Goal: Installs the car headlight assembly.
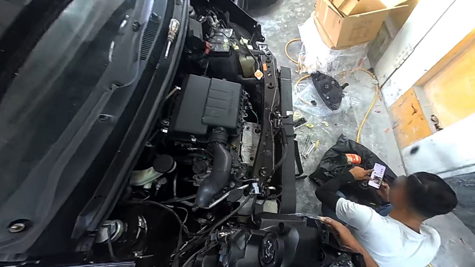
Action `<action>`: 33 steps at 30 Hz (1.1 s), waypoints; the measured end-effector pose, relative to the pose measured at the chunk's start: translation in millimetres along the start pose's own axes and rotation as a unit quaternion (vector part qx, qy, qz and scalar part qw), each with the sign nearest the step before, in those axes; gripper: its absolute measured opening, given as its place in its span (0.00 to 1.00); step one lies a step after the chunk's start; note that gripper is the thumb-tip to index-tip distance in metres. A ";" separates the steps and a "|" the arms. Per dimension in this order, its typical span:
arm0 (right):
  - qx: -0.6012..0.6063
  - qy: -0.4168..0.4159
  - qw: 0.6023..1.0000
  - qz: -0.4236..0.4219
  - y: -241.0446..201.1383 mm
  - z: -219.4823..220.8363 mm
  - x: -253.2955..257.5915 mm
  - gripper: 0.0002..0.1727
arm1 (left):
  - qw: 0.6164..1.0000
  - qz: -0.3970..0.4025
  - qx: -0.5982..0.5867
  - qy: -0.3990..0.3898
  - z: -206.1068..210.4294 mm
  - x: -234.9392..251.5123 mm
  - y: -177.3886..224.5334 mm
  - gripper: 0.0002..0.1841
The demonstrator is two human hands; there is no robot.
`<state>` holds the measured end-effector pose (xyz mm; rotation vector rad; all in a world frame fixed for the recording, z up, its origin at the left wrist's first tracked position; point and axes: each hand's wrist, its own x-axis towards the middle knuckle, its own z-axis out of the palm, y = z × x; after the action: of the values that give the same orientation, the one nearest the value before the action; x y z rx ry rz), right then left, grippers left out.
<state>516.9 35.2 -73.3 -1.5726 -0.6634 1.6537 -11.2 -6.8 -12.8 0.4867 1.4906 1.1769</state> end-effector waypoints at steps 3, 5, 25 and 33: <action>-0.030 0.008 0.999 0.009 -2.1 2.2 -1.7 0.20 | 1.000 -0.005 0.009 0.008 2.0 -1.3 1.2 0.39; -0.088 0.036 0.992 0.084 -43.1 21.5 -20.2 0.20 | 1.000 -0.012 0.020 0.016 4.4 -3.8 2.6 0.38; -0.112 -0.006 0.993 0.021 -17.0 2.1 -3.5 0.19 | 0.999 -0.021 0.029 0.040 9.9 -7.2 3.2 0.39; -0.028 -0.030 0.999 -0.017 -4.1 -4.2 0.1 0.19 | 0.998 -0.028 -0.005 0.063 18.9 -12.9 8.5 0.40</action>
<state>521.7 37.1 -70.5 -1.5481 -0.7694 1.6755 7.3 -6.2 3.2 0.3680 1.5948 1.1887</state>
